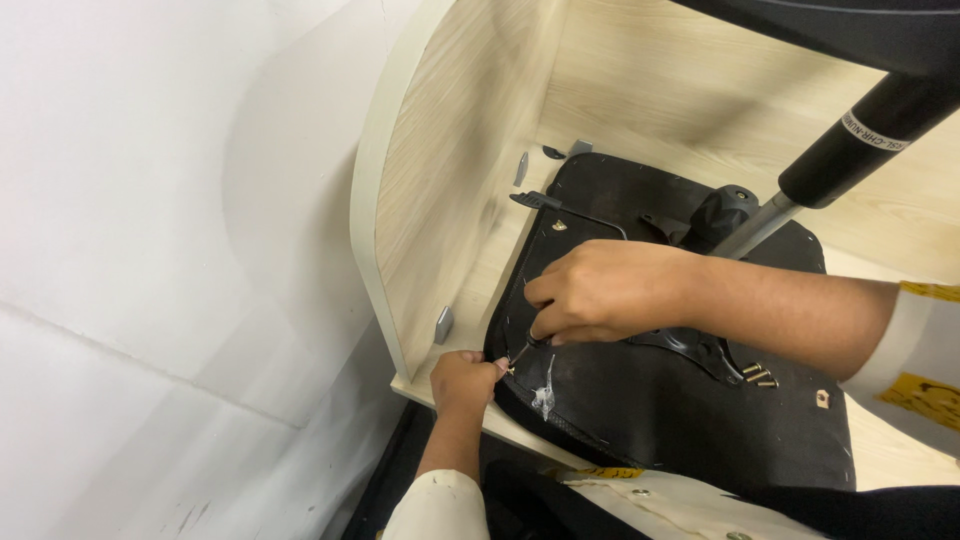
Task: The person uses a screwdriver to tighten screws on the underside of an office chair seat, securing the seat to its metal frame. They work methodically on several fasteners around the central mounting area.
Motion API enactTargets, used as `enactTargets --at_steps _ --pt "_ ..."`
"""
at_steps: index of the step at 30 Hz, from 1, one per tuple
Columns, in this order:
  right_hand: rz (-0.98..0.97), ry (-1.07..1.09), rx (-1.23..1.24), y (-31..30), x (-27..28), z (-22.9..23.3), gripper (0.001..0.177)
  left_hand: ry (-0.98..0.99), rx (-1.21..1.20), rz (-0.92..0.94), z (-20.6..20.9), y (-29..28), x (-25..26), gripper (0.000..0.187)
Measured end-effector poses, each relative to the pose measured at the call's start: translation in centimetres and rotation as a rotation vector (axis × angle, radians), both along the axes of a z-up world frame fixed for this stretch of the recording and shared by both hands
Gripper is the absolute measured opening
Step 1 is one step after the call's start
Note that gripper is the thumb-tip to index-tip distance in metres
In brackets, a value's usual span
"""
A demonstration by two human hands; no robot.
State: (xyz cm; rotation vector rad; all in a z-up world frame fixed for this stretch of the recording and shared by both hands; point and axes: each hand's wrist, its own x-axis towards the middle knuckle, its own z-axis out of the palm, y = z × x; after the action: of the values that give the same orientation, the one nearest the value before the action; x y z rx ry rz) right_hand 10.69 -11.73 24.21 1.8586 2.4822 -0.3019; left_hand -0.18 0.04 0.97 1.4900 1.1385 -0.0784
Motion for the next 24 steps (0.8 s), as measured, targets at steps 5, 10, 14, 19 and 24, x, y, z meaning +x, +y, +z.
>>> enactTargets --at_steps 5,10,14,19,24 --pt "-0.124 0.016 -0.069 0.6 0.1 -0.7 0.017 0.017 0.061 -0.038 -0.5 -0.1 0.1 0.049" --pt "-0.300 0.027 -0.117 0.7 0.0 -0.9 0.021 0.042 0.065 -0.048 0.1 -0.2 0.1 0.048" --pt "-0.494 0.026 -0.133 0.7 -0.7 -1.4 0.024 0.065 0.025 -0.049 0.9 0.0 0.2 0.044" --pt "-0.798 0.081 -0.124 0.7 -1.5 -1.7 0.022 0.038 0.001 -0.012 1.3 0.1 0.0 0.038" --pt "-0.532 0.105 -0.120 -0.1 -1.7 -0.8 0.034 0.023 0.064 -0.071 1.1 0.0 -0.1 0.037"
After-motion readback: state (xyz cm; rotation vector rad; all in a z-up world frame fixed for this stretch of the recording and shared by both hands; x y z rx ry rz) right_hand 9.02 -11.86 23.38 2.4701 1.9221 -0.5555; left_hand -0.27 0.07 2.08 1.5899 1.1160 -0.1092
